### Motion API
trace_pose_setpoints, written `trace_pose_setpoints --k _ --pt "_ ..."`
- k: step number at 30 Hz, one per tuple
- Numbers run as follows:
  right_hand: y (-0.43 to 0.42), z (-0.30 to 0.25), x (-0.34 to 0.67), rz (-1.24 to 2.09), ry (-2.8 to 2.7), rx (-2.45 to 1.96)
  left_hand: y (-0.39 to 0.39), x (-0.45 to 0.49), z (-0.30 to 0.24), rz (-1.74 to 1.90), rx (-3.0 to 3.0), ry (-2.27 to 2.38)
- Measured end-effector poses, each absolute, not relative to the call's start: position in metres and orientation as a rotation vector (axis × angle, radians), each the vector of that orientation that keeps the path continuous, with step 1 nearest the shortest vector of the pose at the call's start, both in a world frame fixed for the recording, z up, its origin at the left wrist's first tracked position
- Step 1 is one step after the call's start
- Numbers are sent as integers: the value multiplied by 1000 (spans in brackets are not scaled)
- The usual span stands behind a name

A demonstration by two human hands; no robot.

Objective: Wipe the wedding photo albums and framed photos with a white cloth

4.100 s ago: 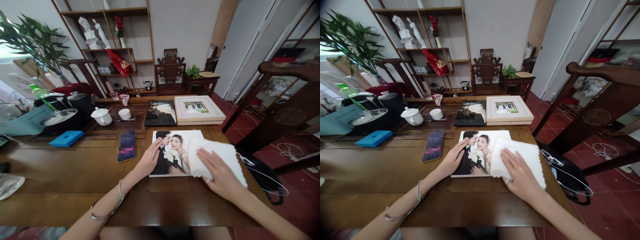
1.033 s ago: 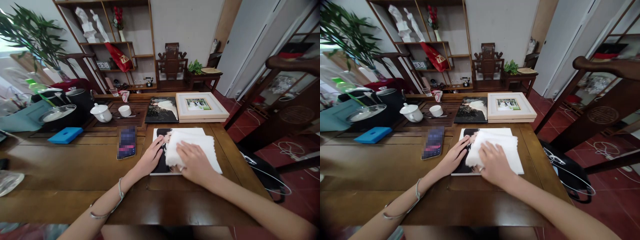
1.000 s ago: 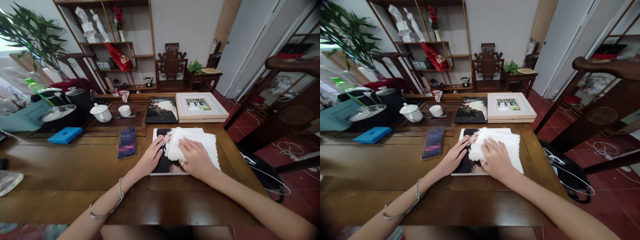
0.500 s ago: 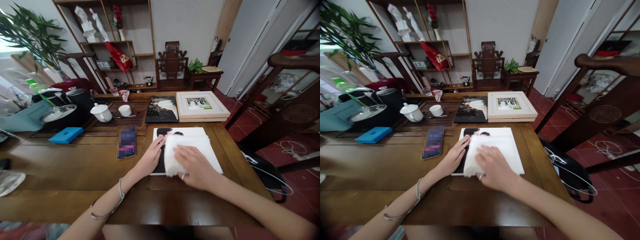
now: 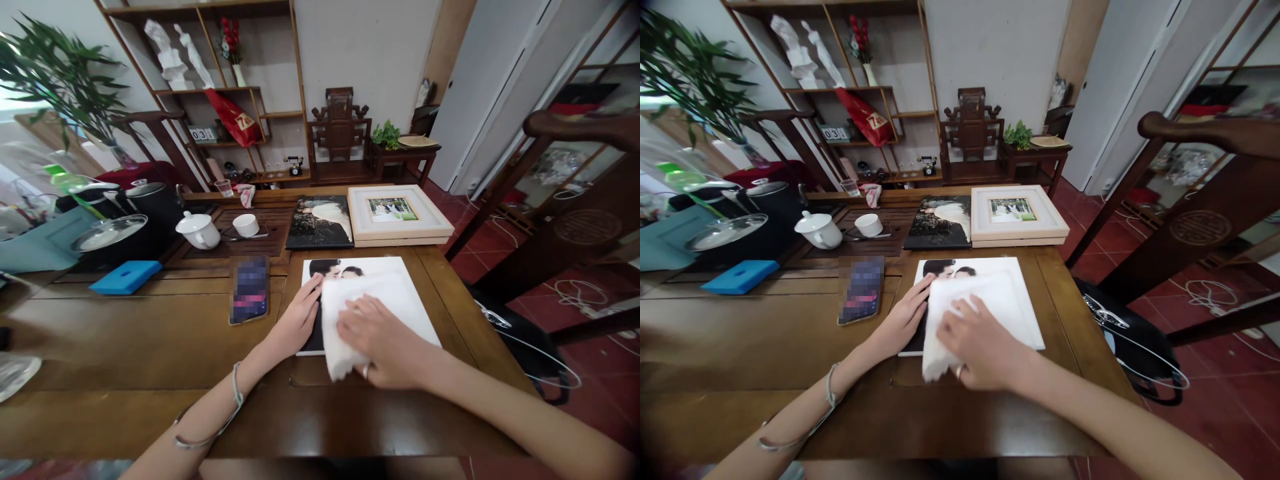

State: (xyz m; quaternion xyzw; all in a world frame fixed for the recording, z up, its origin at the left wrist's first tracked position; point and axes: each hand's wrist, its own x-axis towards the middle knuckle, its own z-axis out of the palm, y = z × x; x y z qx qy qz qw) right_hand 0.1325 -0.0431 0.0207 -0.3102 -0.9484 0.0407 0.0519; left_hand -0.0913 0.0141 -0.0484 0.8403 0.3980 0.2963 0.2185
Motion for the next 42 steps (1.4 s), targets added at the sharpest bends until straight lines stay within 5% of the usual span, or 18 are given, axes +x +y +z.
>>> trace_pose_setpoints --k 6,15,25,35,42 --pt "-51 24 136 311 -2847 -822 13 -93 -44 766 2328 1072" --pt "19 -3 171 75 -2494 -1503 11 -89 -42 761 2315 1131" --pt "-38 18 150 428 -2849 -857 14 -93 -48 806 2349 1068" --pt "7 15 190 156 -2574 -1825 10 -89 -42 767 2332 1155" --pt "-75 34 167 188 -2810 -1585 9 -88 -41 769 2321 1157"
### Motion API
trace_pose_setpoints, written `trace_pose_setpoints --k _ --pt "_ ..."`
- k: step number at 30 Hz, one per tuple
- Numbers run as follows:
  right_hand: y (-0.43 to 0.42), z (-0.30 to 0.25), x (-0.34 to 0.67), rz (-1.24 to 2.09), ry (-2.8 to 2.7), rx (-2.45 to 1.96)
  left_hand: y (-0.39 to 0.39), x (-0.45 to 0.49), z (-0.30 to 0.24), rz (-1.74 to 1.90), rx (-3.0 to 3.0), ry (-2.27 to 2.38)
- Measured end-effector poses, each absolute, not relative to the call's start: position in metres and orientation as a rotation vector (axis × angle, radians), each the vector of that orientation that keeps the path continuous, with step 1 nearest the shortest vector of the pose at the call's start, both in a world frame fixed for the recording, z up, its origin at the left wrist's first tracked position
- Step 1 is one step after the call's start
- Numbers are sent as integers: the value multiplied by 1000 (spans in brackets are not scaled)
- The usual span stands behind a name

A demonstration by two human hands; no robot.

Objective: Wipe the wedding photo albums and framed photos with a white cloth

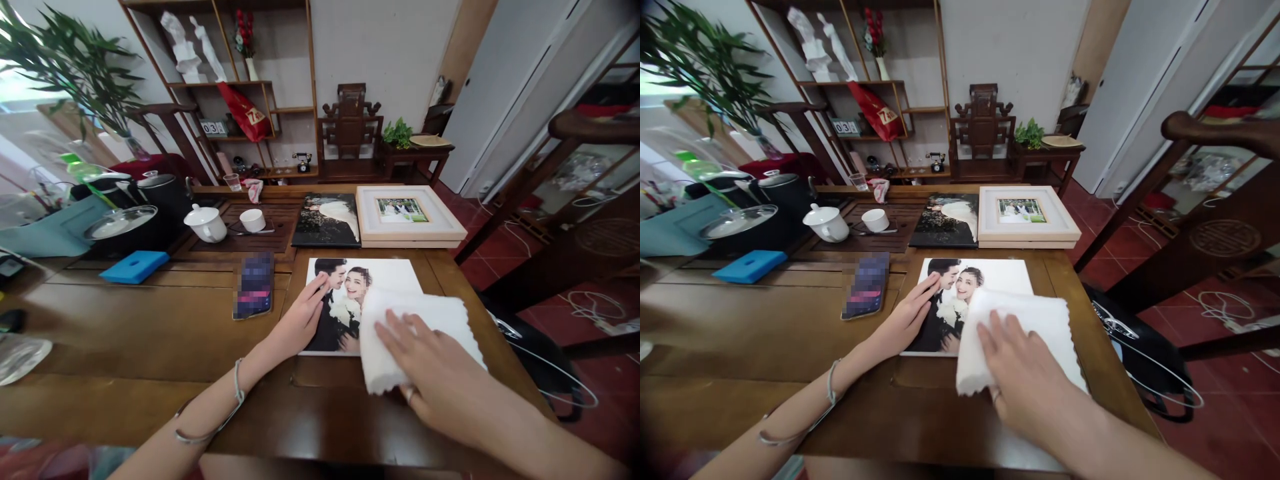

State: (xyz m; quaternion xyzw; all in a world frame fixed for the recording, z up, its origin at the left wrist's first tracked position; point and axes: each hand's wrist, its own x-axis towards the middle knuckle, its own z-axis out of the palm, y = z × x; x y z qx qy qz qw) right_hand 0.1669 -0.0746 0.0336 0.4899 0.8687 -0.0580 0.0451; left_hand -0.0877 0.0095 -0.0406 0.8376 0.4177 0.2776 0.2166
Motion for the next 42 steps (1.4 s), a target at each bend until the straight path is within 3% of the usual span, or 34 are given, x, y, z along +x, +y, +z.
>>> trace_pose_setpoints --k 5,13,19,25,30,36,42 --pt "-49 35 170 -252 2844 1358 9 -88 -40 769 2326 1146" --pt "39 -1 200 -51 2908 1652 9 -89 -41 777 2328 1147" --pt "-6 17 181 -251 2666 1662 10 -89 -40 758 2326 1154" --pt "-76 37 168 -279 2759 1439 10 -88 -39 776 2325 1139" --pt "-41 38 175 -327 2875 1413 10 -89 -40 770 2324 1146" --pt "29 4 187 -101 2940 1525 9 -88 -39 740 2327 1159" --pt "0 12 167 -270 2881 1433 10 -88 -36 735 2313 1158"
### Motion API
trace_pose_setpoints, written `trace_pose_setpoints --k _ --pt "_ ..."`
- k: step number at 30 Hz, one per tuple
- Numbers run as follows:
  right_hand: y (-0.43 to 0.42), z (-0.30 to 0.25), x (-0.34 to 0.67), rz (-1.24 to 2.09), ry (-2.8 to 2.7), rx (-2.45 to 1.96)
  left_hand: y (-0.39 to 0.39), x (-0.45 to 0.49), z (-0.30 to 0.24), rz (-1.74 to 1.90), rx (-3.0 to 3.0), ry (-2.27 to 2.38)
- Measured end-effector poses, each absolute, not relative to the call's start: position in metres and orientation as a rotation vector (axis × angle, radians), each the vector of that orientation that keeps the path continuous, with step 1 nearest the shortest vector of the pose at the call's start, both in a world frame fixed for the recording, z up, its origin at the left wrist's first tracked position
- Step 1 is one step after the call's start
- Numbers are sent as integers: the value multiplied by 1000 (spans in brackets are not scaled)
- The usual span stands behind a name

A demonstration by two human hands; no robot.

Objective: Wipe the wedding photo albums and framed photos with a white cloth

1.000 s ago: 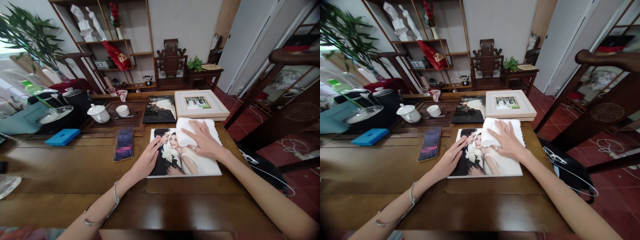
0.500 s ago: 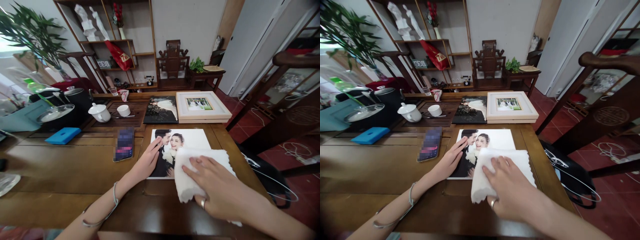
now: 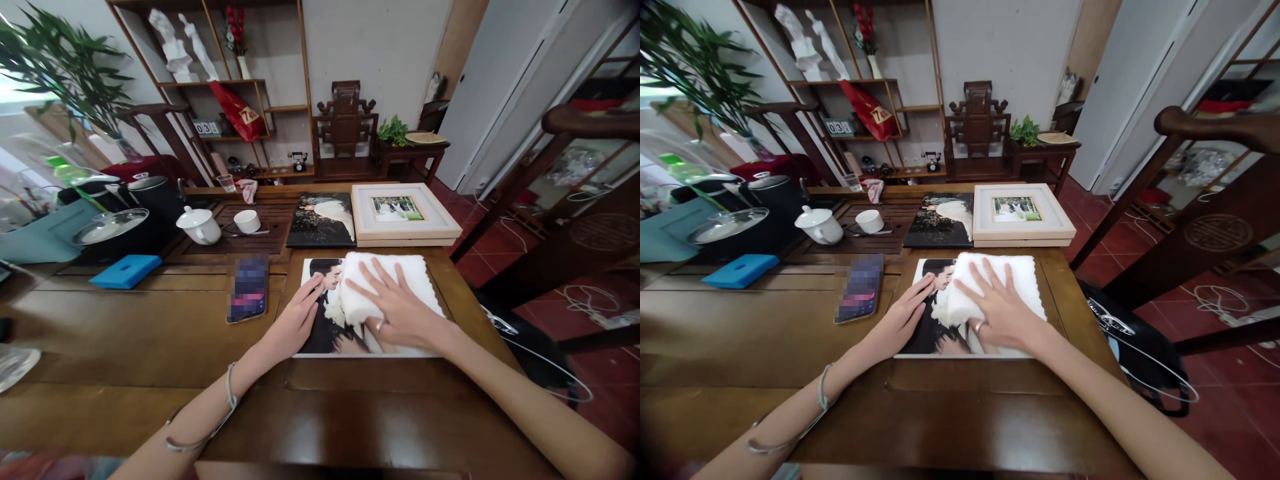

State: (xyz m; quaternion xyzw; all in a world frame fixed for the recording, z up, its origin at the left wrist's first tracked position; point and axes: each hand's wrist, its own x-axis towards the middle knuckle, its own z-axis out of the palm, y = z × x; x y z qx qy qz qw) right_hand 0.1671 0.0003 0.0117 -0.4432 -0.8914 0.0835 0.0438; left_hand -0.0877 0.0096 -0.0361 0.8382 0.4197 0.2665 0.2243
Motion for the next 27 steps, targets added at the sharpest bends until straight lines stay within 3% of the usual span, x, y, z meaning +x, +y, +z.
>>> trace_pose_setpoints --k 7,14,18,27 --pt "-37 32 155 594 -2952 -820 11 -92 -38 755 2326 1084" --pt "34 3 178 182 -2623 -1477 10 -88 -37 723 2319 1158" --pt "36 0 170 129 -2554 -1599 10 -88 -38 724 2324 1164" --pt "-45 18 153 454 -2894 -1033 10 -89 -36 715 2331 1151"
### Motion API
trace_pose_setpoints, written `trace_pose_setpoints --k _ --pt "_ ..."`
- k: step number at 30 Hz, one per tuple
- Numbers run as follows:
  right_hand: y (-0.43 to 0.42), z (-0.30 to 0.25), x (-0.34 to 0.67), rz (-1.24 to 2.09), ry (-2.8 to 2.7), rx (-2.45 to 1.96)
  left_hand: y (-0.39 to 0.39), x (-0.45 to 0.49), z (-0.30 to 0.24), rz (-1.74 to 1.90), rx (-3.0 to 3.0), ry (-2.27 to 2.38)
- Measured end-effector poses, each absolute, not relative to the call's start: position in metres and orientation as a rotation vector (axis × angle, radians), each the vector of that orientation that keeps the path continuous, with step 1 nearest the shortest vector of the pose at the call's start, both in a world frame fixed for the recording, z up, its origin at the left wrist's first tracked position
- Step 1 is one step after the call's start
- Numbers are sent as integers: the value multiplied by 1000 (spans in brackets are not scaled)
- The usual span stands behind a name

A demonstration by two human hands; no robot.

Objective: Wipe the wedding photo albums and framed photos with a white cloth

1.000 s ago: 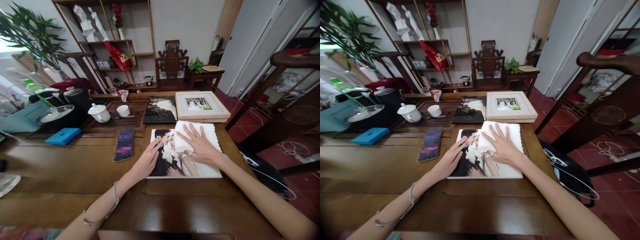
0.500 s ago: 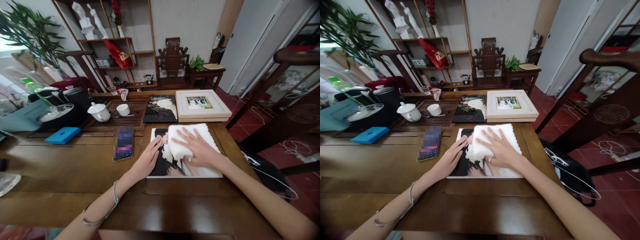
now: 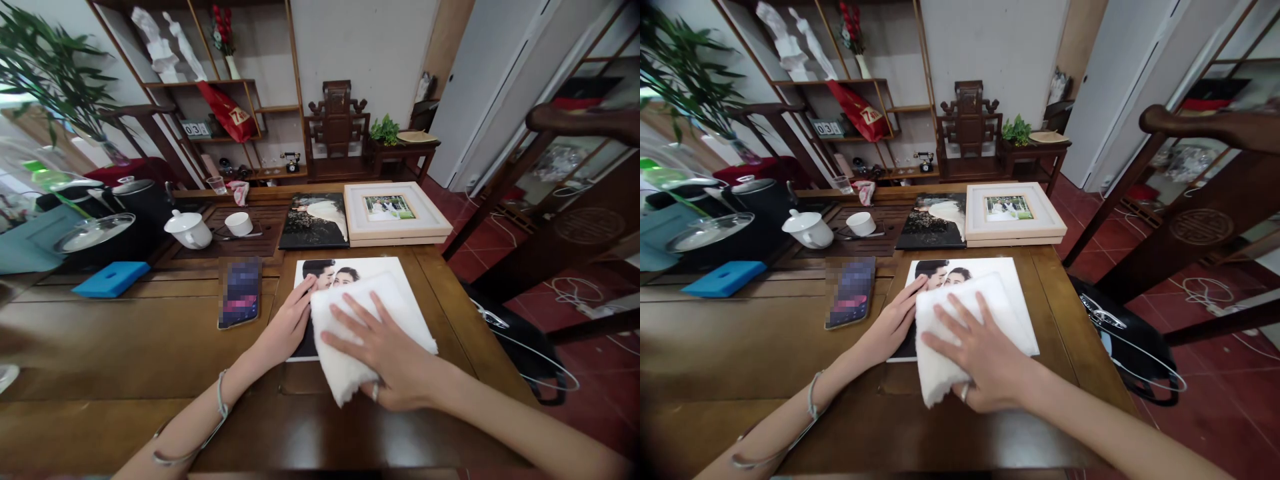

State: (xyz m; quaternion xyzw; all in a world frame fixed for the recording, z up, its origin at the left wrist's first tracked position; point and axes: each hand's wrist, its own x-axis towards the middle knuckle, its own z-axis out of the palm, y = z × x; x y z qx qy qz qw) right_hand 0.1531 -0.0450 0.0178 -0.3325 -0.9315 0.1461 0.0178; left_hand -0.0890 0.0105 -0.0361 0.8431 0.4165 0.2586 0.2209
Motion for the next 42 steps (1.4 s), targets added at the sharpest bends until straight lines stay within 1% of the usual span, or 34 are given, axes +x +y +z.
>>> trace_pose_setpoints --k 2,4,9,13,17,23,26,28,31,33,38,42 --pt "-54 16 166 495 -2922 -969 10 -89 -37 706 2334 1159" --pt "-55 13 185 468 -2911 -985 10 -89 -38 708 2343 1158" --pt "-21 -2 218 215 -2699 -1314 10 -89 -40 743 2360 1161" --pt "18 -3 204 145 -2590 -1569 10 -88 -42 765 2371 1155" --pt "33 3 167 187 -2588 -1605 11 -88 -43 768 2360 1144" --pt "-25 14 124 305 -2739 -1406 10 -89 -39 749 2341 1128" --pt "-43 18 121 383 -2786 -1400 10 -89 -37 729 2342 1113" --pt "-38 17 126 340 -2752 -1457 10 -89 -37 730 2345 1117" --pt "-22 12 129 190 -2629 -1609 10 -88 -39 740 2344 1124" --pt "-22 8 123 162 -2591 -1650 10 -88 -40 757 2335 1129" --pt "-74 3 95 263 -2678 -1367 11 -92 -42 777 2322 1082" --pt "-103 8 97 449 -2761 -1194 12 -94 -43 778 2326 1064"
